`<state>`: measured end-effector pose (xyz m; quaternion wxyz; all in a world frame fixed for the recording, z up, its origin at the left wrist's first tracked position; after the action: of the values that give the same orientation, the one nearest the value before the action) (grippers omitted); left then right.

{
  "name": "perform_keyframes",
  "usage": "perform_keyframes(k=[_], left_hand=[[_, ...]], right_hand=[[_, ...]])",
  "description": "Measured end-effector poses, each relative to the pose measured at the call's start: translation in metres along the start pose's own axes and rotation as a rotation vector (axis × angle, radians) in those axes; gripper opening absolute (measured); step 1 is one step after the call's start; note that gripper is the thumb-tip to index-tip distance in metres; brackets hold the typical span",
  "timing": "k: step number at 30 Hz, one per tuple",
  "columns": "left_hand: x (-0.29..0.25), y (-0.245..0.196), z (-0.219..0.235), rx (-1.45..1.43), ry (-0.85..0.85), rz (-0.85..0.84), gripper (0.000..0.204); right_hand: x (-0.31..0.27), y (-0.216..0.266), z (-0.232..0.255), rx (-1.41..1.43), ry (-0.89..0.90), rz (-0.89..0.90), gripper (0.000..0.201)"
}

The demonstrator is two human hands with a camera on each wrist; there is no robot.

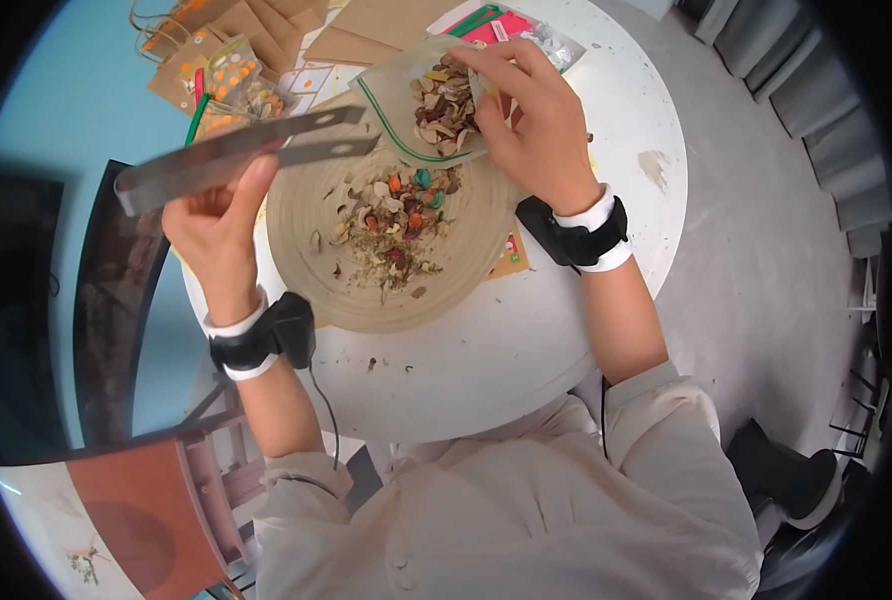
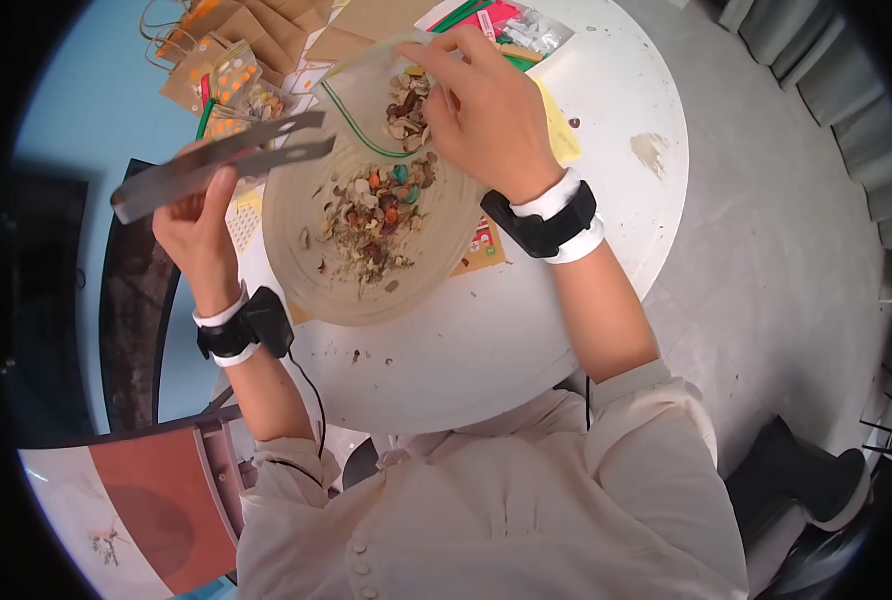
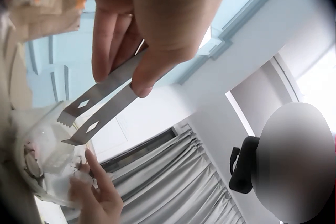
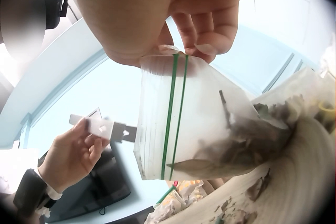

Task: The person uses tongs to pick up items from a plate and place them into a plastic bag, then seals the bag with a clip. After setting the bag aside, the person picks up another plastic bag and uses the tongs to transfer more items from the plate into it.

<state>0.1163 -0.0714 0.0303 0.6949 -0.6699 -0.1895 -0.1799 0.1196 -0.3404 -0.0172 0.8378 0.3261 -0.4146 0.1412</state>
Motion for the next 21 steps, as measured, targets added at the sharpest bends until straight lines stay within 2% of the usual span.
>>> perform_keyframes(k=[1, 4, 5, 8, 12, 13, 16, 21], left_hand=[[-0.006, 0.003, 0.008, -0.048, 0.017, -0.006, 0.036], [-0.025, 0.028, 0.018, -0.048, 0.152, 0.171, 0.038], [-0.03, 0.036, 0.013, -0.065, 0.256, 0.188, 0.042], [-0.042, 0.059, 0.005, -0.15, 0.291, 0.3, 0.043], [-0.042, 0.065, -0.009, -0.179, 0.334, 0.318, 0.041], [-0.042, 0.068, -0.012, -0.183, 0.342, 0.275, 0.04], [-0.043, 0.08, -0.01, -0.121, 0.335, 0.341, 0.039], [-0.043, 0.081, -0.008, -0.117, 0.287, 0.296, 0.036]], right_hand=[[0.0, 0.0, 0.0, -0.002, 0.003, -0.003, 0.043], [0.0, 0.001, -0.002, -0.003, 0.009, -0.002, 0.043], [-0.001, 0.002, -0.002, -0.004, 0.01, -0.002, 0.043], [-0.001, 0.002, -0.003, -0.001, 0.025, -0.01, 0.043], [-0.001, 0.004, -0.003, -0.009, 0.037, -0.024, 0.042], [-0.001, 0.003, -0.003, -0.008, 0.04, -0.031, 0.041], [-0.001, 0.003, -0.004, -0.008, 0.044, -0.035, 0.04], [0.0, 0.006, -0.003, -0.024, 0.046, -0.016, 0.038]])
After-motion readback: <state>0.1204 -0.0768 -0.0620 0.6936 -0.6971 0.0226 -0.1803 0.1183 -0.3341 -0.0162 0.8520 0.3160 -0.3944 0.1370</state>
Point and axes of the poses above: each hand's wrist, its own x-axis towards the middle knuckle, its own z-axis out of the back of the hand, y = z × x, the point moved 8 cm from there along x, towards the middle knuckle, and after that the axes turned 14 degrees about -x, right-handed, at the moved point
